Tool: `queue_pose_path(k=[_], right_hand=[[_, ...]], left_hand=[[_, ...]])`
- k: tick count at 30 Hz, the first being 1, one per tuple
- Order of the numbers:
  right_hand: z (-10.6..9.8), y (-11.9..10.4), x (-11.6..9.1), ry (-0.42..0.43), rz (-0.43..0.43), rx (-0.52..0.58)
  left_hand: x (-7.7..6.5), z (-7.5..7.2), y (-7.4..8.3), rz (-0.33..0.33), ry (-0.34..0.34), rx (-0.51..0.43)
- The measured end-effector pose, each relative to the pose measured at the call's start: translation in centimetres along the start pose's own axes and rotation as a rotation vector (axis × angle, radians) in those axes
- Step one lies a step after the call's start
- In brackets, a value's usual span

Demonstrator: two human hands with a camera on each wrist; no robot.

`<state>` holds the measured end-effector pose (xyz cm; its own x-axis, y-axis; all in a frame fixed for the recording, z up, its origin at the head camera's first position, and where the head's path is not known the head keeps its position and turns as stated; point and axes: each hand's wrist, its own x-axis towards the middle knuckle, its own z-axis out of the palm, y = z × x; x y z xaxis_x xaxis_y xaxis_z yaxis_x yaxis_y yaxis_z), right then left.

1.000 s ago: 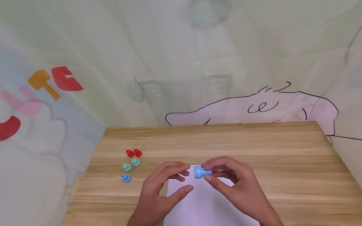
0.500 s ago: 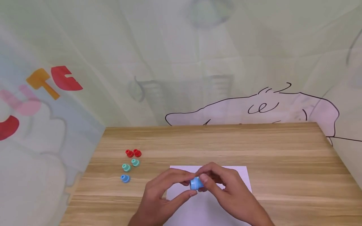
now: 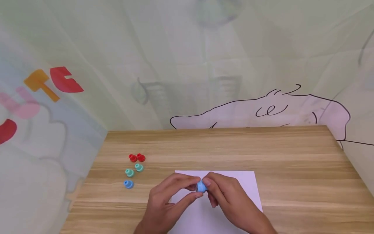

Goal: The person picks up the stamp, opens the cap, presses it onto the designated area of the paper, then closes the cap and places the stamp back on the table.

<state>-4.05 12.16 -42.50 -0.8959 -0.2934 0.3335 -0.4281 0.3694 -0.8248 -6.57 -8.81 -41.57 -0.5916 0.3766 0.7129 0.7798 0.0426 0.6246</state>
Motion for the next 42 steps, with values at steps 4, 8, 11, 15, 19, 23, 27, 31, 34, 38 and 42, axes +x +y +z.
queue_pose_path(k=[4, 8, 11, 15, 19, 23, 27, 31, 34, 38, 42], right_hand=[[0.4, -0.1, 0.0, 0.047, -0.002, -0.066], [0.7, -0.3, 0.0, 0.072, 0.017, -0.123], [0.9, -0.4, 0.0, 0.086, 0.007, -0.182], [1.2, -0.1, 0.1, 0.119, -0.062, -0.276], [1.5, 0.3, 0.2, 0.154, -0.150, -0.360], [1.1, 0.7, 0.2, 0.223, -0.207, -0.487], [-0.7, 0.8, 0.5, 0.320, -0.176, -0.567], [-1.6, 0.8, 0.6, 0.361, -0.126, -0.517], [-2.1, 1.0, 0.5, 0.374, -0.080, -0.459], [-2.9, 1.3, 0.4, 0.352, -0.017, -0.419], [-3.7, 1.9, 0.3, 0.300, 0.006, -0.395]], left_hand=[[-0.1, 0.4, 0.0, -0.010, 0.048, -0.004], [-0.1, 0.7, 0.2, -0.062, 0.083, -0.025], [-0.2, 0.8, 0.4, -0.137, 0.105, -0.046], [-0.2, 0.9, 0.8, -0.315, 0.115, -0.125], [0.0, 0.9, 1.1, -0.547, 0.131, -0.286], [0.4, 0.0, 1.1, -0.753, 0.195, -0.346], [1.0, -1.3, 0.8, -0.841, 0.282, -0.362], [1.2, -1.3, 0.9, -0.787, 0.268, -0.379], [1.3, -1.2, 0.9, -0.742, 0.269, -0.351], [1.3, -1.7, 0.5, -0.677, 0.293, -0.303], [1.2, -2.4, -0.1, -0.539, 0.320, -0.267]])
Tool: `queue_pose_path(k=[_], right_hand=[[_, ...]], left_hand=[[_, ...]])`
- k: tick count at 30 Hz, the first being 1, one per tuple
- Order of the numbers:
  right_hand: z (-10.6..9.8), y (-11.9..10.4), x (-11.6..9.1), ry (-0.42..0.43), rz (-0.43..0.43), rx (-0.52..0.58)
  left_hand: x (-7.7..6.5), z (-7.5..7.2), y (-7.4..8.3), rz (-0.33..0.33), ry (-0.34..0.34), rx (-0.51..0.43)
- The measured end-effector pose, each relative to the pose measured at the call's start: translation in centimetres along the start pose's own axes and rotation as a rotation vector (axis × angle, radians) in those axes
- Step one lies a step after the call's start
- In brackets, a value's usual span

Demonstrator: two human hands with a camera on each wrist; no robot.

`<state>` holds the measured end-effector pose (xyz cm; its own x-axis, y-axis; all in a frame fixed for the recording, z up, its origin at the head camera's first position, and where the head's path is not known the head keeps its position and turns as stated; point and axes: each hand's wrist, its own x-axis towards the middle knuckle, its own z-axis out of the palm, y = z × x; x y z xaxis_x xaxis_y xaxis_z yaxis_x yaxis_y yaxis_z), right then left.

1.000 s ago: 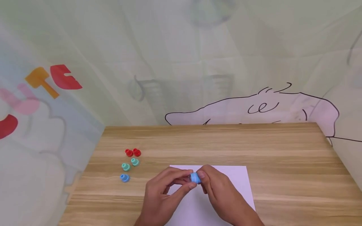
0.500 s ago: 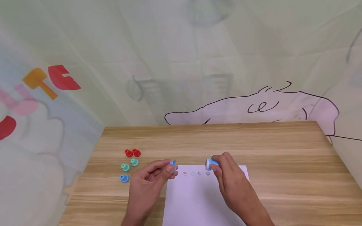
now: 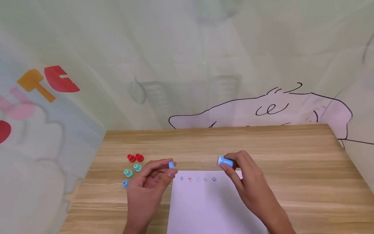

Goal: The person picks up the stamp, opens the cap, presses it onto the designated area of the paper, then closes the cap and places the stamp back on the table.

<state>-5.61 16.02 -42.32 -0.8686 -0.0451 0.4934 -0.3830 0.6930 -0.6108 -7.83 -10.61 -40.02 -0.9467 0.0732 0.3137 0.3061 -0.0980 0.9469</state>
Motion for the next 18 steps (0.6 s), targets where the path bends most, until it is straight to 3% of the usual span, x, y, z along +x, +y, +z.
queue_pose_path(k=[3, 6, 12, 18], right_hand=[[-0.2, 0.7, -0.2, -0.038, 0.024, -0.029], [-0.2, 1.4, -0.3, -0.078, 0.050, -0.087], [0.6, 2.6, -0.4, -0.214, 0.093, -0.138], [2.2, 3.9, -0.7, -0.307, 0.122, -0.081]], left_hand=[[0.2, -0.5, 0.0, 0.099, 0.010, -0.014], [0.2, -0.9, 0.1, 0.151, 0.019, -0.030], [0.2, -1.2, 0.3, 0.182, 0.030, -0.037], [0.3, -1.5, 0.3, 0.212, 0.039, -0.054]])
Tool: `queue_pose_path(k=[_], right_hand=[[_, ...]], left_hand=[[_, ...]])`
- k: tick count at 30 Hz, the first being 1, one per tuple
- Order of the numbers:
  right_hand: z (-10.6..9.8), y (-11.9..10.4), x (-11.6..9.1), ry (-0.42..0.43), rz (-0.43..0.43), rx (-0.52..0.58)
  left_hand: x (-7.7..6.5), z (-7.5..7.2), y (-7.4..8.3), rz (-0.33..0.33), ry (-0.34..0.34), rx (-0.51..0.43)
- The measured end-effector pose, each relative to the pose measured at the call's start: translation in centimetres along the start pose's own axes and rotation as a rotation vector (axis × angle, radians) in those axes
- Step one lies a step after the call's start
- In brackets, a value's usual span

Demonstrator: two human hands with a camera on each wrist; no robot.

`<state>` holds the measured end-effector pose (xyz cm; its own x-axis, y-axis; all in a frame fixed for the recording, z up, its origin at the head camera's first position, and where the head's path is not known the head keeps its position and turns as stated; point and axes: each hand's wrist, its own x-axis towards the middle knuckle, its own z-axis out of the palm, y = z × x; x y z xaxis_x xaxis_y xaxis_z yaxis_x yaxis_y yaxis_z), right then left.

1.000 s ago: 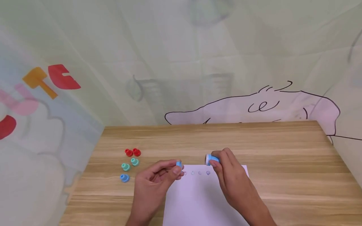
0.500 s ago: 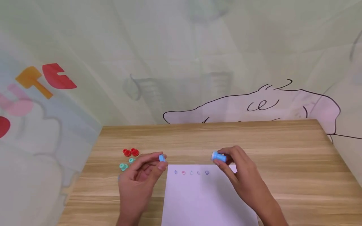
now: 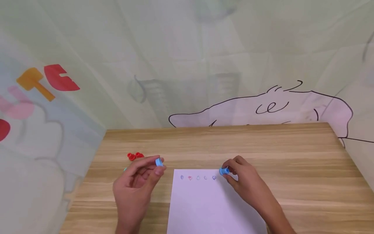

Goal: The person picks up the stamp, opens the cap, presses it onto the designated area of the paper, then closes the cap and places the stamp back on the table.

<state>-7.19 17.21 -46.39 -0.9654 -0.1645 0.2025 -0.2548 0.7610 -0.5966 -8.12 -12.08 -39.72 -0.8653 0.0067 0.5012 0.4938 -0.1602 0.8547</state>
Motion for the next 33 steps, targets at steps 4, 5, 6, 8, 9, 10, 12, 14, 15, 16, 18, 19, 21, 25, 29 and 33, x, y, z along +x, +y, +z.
queue_pose_path(k=[4, 5, 6, 8, 9, 10, 12, 14, 15, 16, 18, 19, 21, 25, 29, 33], right_hand=[[1.0, 0.5, 0.2, -0.045, 0.031, 0.001], [1.1, 0.6, 0.3, -0.057, 0.043, -0.006], [1.3, 0.7, 0.3, -0.066, 0.054, -0.016], [1.6, 0.9, 0.4, -0.084, 0.070, -0.036], [1.7, 1.0, 0.4, -0.092, 0.077, -0.046], [1.8, 1.0, 0.4, -0.102, 0.083, -0.050], [2.0, 1.1, 0.4, -0.117, 0.094, -0.051], [2.2, 1.2, 0.4, -0.129, 0.100, -0.049], [2.3, 1.3, 0.5, -0.132, 0.100, -0.048], [2.4, 1.3, 0.5, -0.132, 0.103, -0.046], [2.6, 1.3, 0.6, -0.129, 0.100, -0.040], [2.6, 1.3, 0.6, -0.127, 0.096, -0.040], [2.7, 1.3, 0.6, -0.120, 0.088, -0.036], [2.9, 1.4, 0.6, -0.114, 0.076, -0.039], [2.9, 1.4, 0.6, -0.121, 0.087, -0.049], [2.9, 1.6, 0.7, -0.126, 0.088, -0.057]], left_hand=[[0.2, -0.1, 0.1, 0.034, -0.005, -0.021], [0.2, -0.1, 0.1, 0.039, -0.007, -0.021], [0.2, -0.1, 0.2, 0.044, -0.007, -0.022], [0.2, -0.1, 0.3, 0.048, -0.011, -0.019], [0.2, -0.1, 0.3, 0.049, -0.012, -0.017], [0.2, -0.1, 0.3, 0.051, -0.011, -0.015], [0.2, -0.2, 0.4, 0.052, -0.013, -0.013], [0.2, -0.2, 0.5, 0.055, -0.014, -0.010], [0.2, -0.2, 0.5, 0.057, -0.014, -0.009], [0.2, -0.3, 0.5, 0.058, -0.014, -0.009], [0.2, -0.3, 0.6, 0.063, -0.013, -0.010], [0.2, -0.3, 0.6, 0.068, -0.014, -0.014], [0.3, -0.3, 0.6, 0.075, -0.015, -0.018], [0.3, -0.3, 0.6, 0.075, -0.016, -0.020], [0.3, -0.4, 0.7, 0.077, -0.017, -0.015], [0.4, -0.4, 0.7, 0.088, -0.018, -0.020]])
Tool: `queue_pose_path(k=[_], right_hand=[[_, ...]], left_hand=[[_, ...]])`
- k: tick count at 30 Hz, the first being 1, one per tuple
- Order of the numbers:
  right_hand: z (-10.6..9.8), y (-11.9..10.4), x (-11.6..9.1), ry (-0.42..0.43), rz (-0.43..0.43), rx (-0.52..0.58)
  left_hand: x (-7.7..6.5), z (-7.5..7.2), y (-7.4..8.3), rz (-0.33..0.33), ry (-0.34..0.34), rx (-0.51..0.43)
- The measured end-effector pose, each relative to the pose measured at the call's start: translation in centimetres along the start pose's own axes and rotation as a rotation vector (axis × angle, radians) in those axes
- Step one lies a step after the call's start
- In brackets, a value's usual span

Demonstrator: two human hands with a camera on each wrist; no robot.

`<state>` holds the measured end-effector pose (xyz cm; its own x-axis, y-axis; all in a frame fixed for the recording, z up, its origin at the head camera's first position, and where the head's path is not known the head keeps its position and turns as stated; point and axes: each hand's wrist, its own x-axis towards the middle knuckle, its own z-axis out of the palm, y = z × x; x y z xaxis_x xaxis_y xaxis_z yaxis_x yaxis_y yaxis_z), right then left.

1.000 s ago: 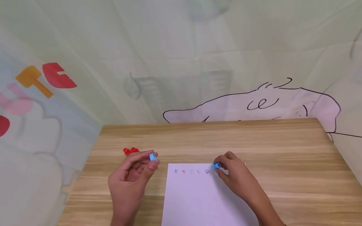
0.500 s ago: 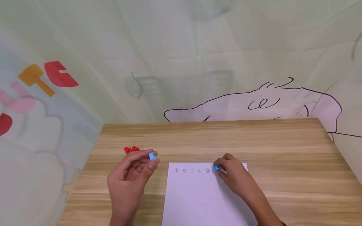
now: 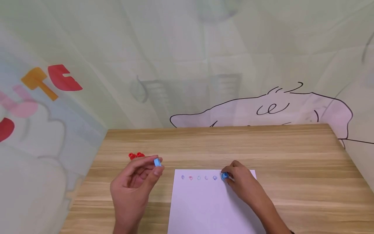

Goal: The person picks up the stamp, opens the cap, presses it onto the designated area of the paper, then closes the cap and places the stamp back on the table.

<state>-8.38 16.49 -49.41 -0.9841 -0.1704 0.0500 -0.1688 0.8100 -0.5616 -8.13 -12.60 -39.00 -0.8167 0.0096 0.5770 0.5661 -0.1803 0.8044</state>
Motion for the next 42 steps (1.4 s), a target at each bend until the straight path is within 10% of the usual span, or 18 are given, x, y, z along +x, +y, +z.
queue_pose_path(k=[14, 25, 42], right_hand=[[-0.1, -0.1, 0.0, -0.007, -0.001, 0.005], [0.7, -0.5, 0.2, 0.065, -0.184, -0.159], [-1.5, -1.4, 0.0, 0.001, -0.133, -0.126]], left_hand=[[0.0, 0.1, 0.1, 0.018, 0.002, -0.015], [-0.2, 0.1, 0.3, -0.034, -0.006, 0.011], [-0.4, 0.2, 0.6, -0.073, 0.001, 0.032]])
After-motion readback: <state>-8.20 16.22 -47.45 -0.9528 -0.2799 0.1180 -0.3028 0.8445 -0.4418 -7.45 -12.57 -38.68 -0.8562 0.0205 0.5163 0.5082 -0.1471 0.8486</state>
